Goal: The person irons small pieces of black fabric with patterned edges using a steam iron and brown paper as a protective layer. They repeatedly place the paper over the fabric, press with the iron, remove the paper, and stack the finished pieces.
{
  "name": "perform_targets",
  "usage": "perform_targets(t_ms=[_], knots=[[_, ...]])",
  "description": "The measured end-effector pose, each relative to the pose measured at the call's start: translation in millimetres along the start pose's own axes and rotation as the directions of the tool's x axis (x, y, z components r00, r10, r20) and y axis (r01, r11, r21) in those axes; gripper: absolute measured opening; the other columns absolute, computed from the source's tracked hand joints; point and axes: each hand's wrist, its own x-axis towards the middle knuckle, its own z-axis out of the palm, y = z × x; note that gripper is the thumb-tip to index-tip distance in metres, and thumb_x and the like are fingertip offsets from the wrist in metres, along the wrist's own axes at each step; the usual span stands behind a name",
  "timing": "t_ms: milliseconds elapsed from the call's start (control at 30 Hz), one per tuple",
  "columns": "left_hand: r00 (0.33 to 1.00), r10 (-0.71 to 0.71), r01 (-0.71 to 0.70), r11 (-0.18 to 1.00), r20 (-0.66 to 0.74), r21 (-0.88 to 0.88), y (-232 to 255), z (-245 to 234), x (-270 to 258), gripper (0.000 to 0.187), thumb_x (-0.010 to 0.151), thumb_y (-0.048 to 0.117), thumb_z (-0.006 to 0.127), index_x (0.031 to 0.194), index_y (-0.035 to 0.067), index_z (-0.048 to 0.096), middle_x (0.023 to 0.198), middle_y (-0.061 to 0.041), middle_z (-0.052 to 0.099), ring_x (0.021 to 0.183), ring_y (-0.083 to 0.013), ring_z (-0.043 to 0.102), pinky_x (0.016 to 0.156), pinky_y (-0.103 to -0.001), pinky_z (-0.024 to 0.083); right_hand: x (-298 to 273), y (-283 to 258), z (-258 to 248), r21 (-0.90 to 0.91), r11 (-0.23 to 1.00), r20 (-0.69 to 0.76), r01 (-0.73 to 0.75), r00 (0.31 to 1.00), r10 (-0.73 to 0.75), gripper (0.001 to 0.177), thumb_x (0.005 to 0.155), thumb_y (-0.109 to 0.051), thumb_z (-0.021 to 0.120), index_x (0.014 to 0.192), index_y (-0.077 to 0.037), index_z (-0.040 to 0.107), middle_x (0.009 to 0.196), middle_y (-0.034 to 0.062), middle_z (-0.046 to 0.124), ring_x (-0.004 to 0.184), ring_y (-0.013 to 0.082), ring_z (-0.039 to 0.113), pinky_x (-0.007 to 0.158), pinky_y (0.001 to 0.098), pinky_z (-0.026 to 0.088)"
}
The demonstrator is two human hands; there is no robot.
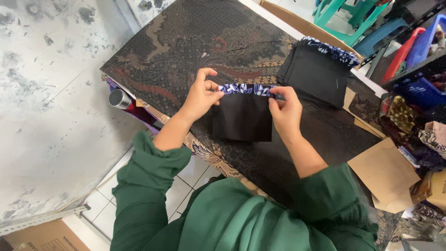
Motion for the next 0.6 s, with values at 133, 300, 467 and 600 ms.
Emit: perform_targets(t_ms=[133,300,467,600], knots=[[0.992,-0.112,0.113,0.994,-0.063,0.013,-46.9,-3.8,29.8,0.056,0.088,-0.004,0.071,0.133,0.007,0.041,0.088,-0.009,0.069,0.076,-0.0124,0.067,0.062,-0.028,0.057,18.8,42.0,20.4,-0.067,0.991,-0.005,-0.114,0.994,0.114,0.023,0.09,0.005,0.068,0.112,-0.001,0.067,0.104,0.0015,0.068,0.072,0.0026,0.057,0.064,0.0212,0.046],[0.984,0.08,0.001,0.893,-0.16,0.451,-78.0,-2.5,31.7,0.047,0.082,0.001,0.078,0.122,0.007,0.056,0.087,-0.01,0.076,0.078,-0.0189,0.073,0.072,-0.034,0.056,19.1,73.4,27.6,-0.27,0.952,0.002,-0.143,0.989,0.149,0.022,0.09,0.0,0.068,0.111,-0.005,0.07,0.102,0.0043,0.072,0.072,0.0101,0.063,0.068,0.0281,0.052],[0.962,0.203,-0.048,0.788,-0.185,0.614,-76.5,6.6,22.2,0.035,0.08,0.002,0.078,0.112,0.012,0.066,0.099,-0.009,0.068,0.086,-0.0267,0.071,0.078,-0.039,0.056,12.6,70.8,30.9,-0.508,0.861,0.056,-0.002,0.998,0.035,0.029,0.091,-0.005,0.071,0.119,-0.012,0.071,0.103,0.007,0.074,0.086,0.0225,0.074,0.078,0.0356,0.057],[0.915,0.349,-0.091,0.665,-0.201,0.741,-62.6,10.8,8.6,0.042,0.079,0.006,0.081,0.118,0.012,0.064,0.11,-0.008,0.062,0.105,-0.0309,0.064,0.086,-0.043,0.051,6.4,54.4,26.0,-0.717,0.657,0.188,0.233,0.972,-0.14,0.043,0.088,-0.007,0.072,0.131,-0.011,0.066,0.115,0.01,0.066,0.095,0.0329,0.068,0.075,0.0424,0.054]])
